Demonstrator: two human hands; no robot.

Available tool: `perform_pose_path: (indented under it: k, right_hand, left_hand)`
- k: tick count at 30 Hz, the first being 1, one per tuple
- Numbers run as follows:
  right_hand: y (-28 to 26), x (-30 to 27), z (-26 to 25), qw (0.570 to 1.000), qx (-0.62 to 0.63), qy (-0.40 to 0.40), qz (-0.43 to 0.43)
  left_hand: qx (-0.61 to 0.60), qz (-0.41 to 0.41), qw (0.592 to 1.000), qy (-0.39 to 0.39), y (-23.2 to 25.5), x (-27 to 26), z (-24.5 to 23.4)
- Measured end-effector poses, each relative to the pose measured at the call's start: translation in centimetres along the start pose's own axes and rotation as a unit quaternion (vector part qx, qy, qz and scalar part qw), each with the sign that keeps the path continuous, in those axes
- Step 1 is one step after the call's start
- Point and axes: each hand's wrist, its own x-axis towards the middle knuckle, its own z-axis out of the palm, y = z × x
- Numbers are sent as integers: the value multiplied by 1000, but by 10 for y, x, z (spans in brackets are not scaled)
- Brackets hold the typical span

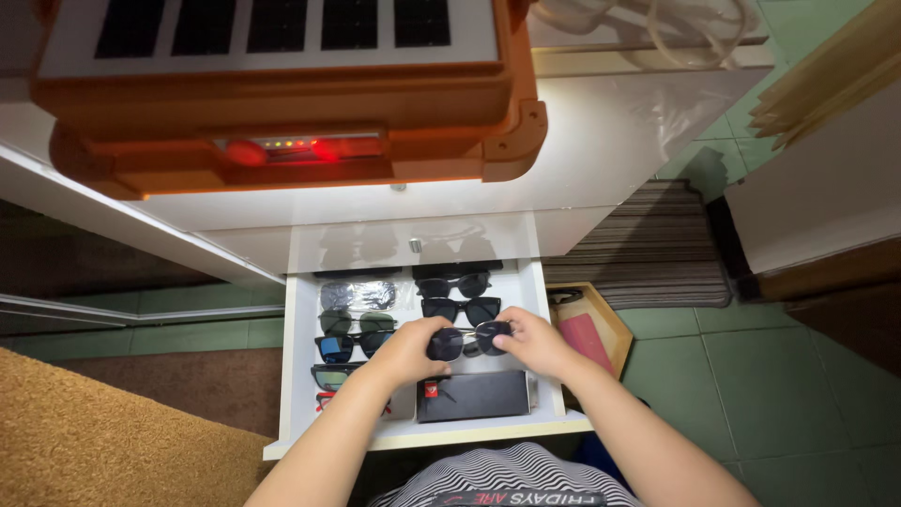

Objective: The person opens a drawer containing sunglasses, removes several pairs, and wipes them with a blue cloth. They then wash the cloth at a sink and return to the drawer to continue wiping the remaining sunglasses.

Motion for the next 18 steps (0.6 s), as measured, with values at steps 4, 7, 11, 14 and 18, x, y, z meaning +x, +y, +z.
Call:
perform_pose_path:
  k: [4, 7, 11, 14, 18]
  right_hand:
    - [17, 12, 13, 993, -91, -29, 73]
    - [15, 17, 14, 965, -254, -51, 52]
    - [23, 27, 24, 941, -329, -60, 47]
    - [28, 33, 27, 931, -355, -46, 66]
    - [45, 33, 25, 921, -381, -25, 76]
  left_hand:
    - [-66, -63, 995, -37, -65, 15, 22]
    - [-81, -95, 990, -59, -97, 24, 35]
    - [-70, -126, 986, -83, -110, 26, 41]
    - [-40, -129, 988, -76, -106, 31, 43]
    - [-14, -126, 991, -50, -104, 39, 52]
